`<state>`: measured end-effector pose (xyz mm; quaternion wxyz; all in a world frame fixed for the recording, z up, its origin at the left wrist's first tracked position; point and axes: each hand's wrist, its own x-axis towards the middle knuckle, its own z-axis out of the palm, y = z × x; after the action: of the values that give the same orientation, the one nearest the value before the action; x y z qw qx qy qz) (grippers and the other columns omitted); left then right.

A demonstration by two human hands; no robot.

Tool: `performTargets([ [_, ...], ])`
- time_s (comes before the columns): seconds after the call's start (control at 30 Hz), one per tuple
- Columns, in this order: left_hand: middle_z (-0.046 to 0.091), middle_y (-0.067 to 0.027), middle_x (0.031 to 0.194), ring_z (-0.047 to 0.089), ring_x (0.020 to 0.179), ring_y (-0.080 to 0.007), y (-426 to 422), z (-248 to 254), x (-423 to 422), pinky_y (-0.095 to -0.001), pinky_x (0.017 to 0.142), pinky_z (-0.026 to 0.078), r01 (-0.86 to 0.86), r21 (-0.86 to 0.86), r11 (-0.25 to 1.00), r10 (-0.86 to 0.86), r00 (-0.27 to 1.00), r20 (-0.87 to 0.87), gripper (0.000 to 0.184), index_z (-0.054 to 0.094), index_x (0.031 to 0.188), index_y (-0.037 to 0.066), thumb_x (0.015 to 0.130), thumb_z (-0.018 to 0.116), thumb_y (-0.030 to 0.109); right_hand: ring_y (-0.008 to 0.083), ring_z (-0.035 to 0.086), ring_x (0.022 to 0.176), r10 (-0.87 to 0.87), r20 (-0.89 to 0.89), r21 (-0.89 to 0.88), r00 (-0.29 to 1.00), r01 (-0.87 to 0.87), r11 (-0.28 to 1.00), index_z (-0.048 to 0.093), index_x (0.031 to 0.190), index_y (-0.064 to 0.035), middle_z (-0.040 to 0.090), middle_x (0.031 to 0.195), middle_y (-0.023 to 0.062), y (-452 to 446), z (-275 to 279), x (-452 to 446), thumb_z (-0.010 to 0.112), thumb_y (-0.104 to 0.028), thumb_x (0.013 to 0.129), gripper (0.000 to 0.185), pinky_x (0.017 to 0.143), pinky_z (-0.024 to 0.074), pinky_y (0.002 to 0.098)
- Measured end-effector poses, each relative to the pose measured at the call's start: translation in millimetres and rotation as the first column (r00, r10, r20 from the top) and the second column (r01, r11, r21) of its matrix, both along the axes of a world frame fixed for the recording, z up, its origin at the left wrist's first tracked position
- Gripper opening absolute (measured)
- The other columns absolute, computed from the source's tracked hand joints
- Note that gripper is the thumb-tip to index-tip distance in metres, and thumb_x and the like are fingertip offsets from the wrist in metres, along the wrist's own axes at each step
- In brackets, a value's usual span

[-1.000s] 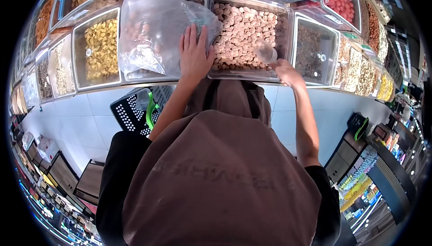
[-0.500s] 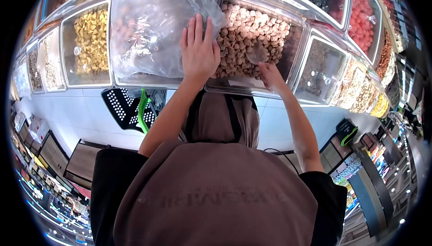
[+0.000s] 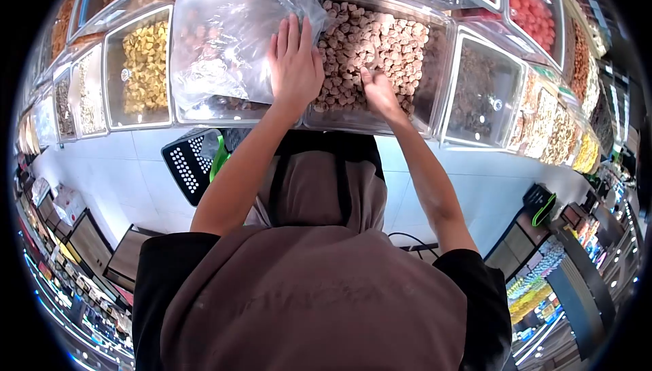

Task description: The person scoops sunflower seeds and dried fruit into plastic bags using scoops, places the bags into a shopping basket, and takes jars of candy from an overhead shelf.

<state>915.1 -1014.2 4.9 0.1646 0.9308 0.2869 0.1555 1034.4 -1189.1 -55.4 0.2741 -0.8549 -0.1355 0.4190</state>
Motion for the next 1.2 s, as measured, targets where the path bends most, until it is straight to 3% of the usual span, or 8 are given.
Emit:
performTargets([
  [0.07,0.037,-0.0172,0.156,0.031,0.146,-0.0326,-0.8,-0.1,-0.7,-0.0477,0.119,0.020,-0.018,0.014,1.000,0.018,1.000,0.003,0.052,0.040,0.148,0.005,0.098,0.044,0.019,0.0143,0.041,0.043,-0.205,-0.307,-0.011,0.929,0.212,0.977,0.055,0.092,-0.0024,0.046,0.057,0.0016,-4.3,15.2,5.5,0.044,-0.050,0.104,0.050,0.040,0.0372,0.0331],
  [0.2,0.040,-0.0185,0.153,0.033,0.145,-0.0305,3.7,-5.5,-8.2,-0.0465,0.118,0.021,-0.012,-0.014,1.000,0.013,0.998,0.067,0.053,0.039,0.149,0.006,0.098,0.043,0.019,0.0103,0.035,0.039,-0.135,-0.465,0.175,0.875,0.240,0.955,0.046,0.078,-0.0085,0.037,0.053,-0.0039,-26.4,31.9,12.0,0.043,-0.044,0.106,0.045,0.036,0.0293,0.0303],
  [0.37,0.056,-0.0189,0.139,0.047,0.136,-0.0326,25.5,37.2,-15.4,-0.0399,0.115,0.031,-0.033,-0.752,0.658,0.197,0.972,0.130,0.045,0.053,0.140,0.004,0.103,0.039,0.025,0.0109,0.031,0.034,-0.104,-0.488,0.223,0.867,0.239,0.945,0.047,0.077,-0.0088,0.035,0.052,-0.0034,-60.1,79.5,29.0,0.048,-0.046,0.104,0.045,0.032,0.0268,0.0299],
  [0.7,0.064,-0.0168,0.128,0.057,0.122,-0.0222,40.5,106.8,-44.4,-0.0334,0.108,0.038,0.317,-0.745,0.586,0.236,0.813,0.532,0.042,0.056,0.137,0.002,0.105,0.039,0.023,0.0065,0.031,0.030,0.184,-0.461,0.235,0.868,-0.080,0.969,0.047,0.075,-0.0083,0.035,0.048,-0.0049,-66.3,192.1,49.5,0.049,-0.050,0.102,0.050,0.027,0.0227,0.0249],
  [0.87,0.060,-0.0234,0.131,0.054,0.128,-0.0363,28.5,134.8,-45.0,-0.0424,0.113,0.034,0.217,-0.503,0.837,0.042,0.890,0.453,0.040,0.058,0.129,-0.005,0.103,0.040,0.019,0.0056,0.033,0.030,0.361,-0.444,0.231,0.820,-0.285,0.930,0.053,0.076,-0.0053,0.041,0.047,-0.0040,-8.3,248.7,29.5,0.047,-0.045,0.104,0.049,0.027,0.0234,0.0223],
  [1.1,0.057,-0.0255,0.134,0.047,0.133,-0.0392,11.0,149.0,-47.0,-0.0480,0.118,0.025,0.126,-0.147,0.981,-0.058,0.915,0.399,0.043,0.054,0.132,-0.006,0.102,0.039,0.020,0.0207,0.059,0.048,0.833,0.001,0.127,0.553,-0.827,0.548,0.064,0.089,0.0004,0.058,0.058,0.0120,142.3,175.6,-44.5,0.048,-0.032,0.101,0.038,0.048,0.0506,0.0349],
  [1.17,0.056,-0.0257,0.136,0.046,0.134,-0.0403,14.0,149.6,-55.2,-0.0477,0.118,0.025,0.090,-0.165,0.982,-0.020,0.923,0.385,0.043,0.054,0.133,-0.006,0.102,0.039,0.020,0.0328,0.068,0.073,0.246,0.760,0.459,0.601,-0.766,0.451,0.067,0.100,0.0011,0.068,0.073,0.0189,148.9,126.4,-62.0,0.048,-0.028,0.098,0.035,0.069,0.0548,0.0434],
  [1.2,0.054,-0.0259,0.138,0.045,0.135,-0.0415,17.7,149.4,-59.4,-0.0473,0.117,0.026,0.073,-0.185,0.980,0.004,0.923,0.385,0.043,0.054,0.133,-0.005,0.102,0.038,0.020,0.0328,0.068,0.073,0.259,0.759,0.463,0.597,-0.775,0.431,0.067,0.100,0.0011,0.068,0.073,0.0189,155.3,134.8,-61.2,0.048,-0.028,0.098,0.035,0.069,0.0548,0.0434],
])
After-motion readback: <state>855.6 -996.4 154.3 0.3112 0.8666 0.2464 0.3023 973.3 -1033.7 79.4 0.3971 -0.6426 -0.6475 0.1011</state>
